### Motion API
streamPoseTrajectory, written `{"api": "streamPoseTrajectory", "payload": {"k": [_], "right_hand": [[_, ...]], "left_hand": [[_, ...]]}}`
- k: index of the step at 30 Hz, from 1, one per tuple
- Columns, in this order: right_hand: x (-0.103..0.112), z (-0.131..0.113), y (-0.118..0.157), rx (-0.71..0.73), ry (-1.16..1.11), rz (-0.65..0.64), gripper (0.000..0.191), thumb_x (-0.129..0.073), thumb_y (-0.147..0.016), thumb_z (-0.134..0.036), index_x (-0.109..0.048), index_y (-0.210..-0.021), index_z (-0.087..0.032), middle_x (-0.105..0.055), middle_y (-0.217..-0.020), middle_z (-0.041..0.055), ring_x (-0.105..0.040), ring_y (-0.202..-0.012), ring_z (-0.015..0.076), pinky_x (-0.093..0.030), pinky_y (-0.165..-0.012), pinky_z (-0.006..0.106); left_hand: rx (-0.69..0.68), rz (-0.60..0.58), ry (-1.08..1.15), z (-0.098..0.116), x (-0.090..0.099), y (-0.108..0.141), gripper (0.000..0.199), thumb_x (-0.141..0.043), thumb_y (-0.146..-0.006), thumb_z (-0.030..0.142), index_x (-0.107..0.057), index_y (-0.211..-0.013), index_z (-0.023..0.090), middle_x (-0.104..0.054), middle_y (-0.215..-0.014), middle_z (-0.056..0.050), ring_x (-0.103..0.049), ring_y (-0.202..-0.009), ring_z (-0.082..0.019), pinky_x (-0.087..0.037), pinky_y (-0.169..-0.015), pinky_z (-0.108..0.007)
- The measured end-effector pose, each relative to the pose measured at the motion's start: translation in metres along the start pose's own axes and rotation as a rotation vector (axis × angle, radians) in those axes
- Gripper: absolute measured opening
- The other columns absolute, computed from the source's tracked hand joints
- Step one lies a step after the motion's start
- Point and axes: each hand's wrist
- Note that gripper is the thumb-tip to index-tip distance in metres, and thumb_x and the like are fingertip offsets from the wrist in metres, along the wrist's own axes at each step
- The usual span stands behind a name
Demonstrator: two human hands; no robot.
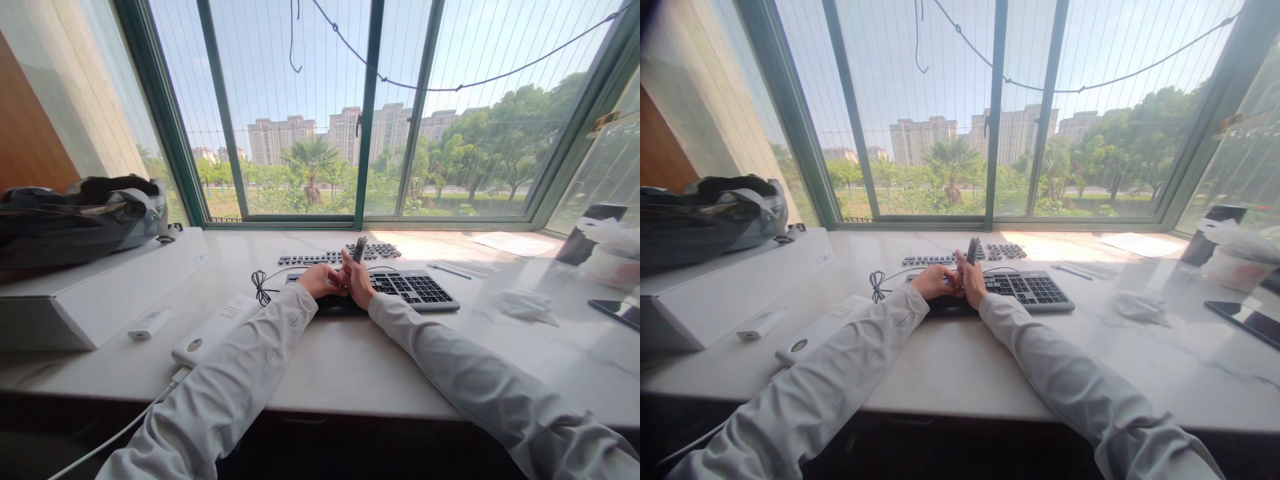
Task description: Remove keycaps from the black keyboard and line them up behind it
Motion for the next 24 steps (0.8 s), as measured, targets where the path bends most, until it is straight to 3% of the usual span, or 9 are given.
{"api": "streamPoseTrajectory", "payload": {"k": [7,11,19,24], "right_hand": [[0.002,-0.010,-0.004,-0.026,-0.179,0.080,0.052,-0.065,-0.072,-0.047,-0.023,-0.054,-0.022,-0.014,-0.047,-0.0094,-0.012,-0.041,0.0059,-0.014,-0.036,0.025],[0.008,-0.015,-0.003,-0.093,-0.259,0.089,0.050,-0.065,-0.072,-0.045,-0.024,-0.055,-0.022,-0.017,-0.048,-0.0090,-0.016,-0.042,0.0064,-0.019,-0.037,0.024],[0.005,-0.017,-0.001,-0.132,-0.260,0.135,0.047,-0.070,-0.068,-0.043,-0.029,-0.057,-0.021,-0.023,-0.051,-0.0085,-0.023,-0.043,0.0059,-0.023,-0.038,0.023],[0.004,-0.020,0.001,-0.155,-0.226,0.132,0.046,-0.068,-0.068,-0.044,-0.030,-0.058,-0.021,-0.026,-0.050,-0.0081,-0.026,-0.044,0.0059,-0.024,-0.039,0.022]], "left_hand": [[0.018,-0.010,0.025,0.003,0.003,0.002,0.033,-0.073,-0.058,0.044,-0.076,-0.080,0.020,-0.071,-0.075,-0.002,-0.063,-0.075,-0.018,-0.044,-0.074,-0.026],[0.004,0.001,0.007,0.004,0.004,0.003,0.035,-0.073,-0.059,0.045,-0.076,-0.083,0.021,-0.071,-0.075,-0.001,-0.063,-0.075,-0.018,-0.044,-0.072,-0.026],[0.036,0.105,-0.135,0.007,-0.004,0.004,0.040,-0.071,-0.054,0.058,-0.075,-0.078,0.026,-0.071,-0.076,0.001,-0.063,-0.072,-0.019,-0.044,-0.066,-0.027],[0.008,0.153,-0.224,0.009,-0.007,0.006,0.036,-0.065,-0.062,0.059,-0.074,-0.076,0.027,-0.071,-0.076,0.002,-0.063,-0.072,-0.018,-0.045,-0.066,-0.026]]}}
Point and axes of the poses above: each hand's wrist, its own y-axis away from the middle knuckle, its own x-axis out of the back of the hand, z = x × y
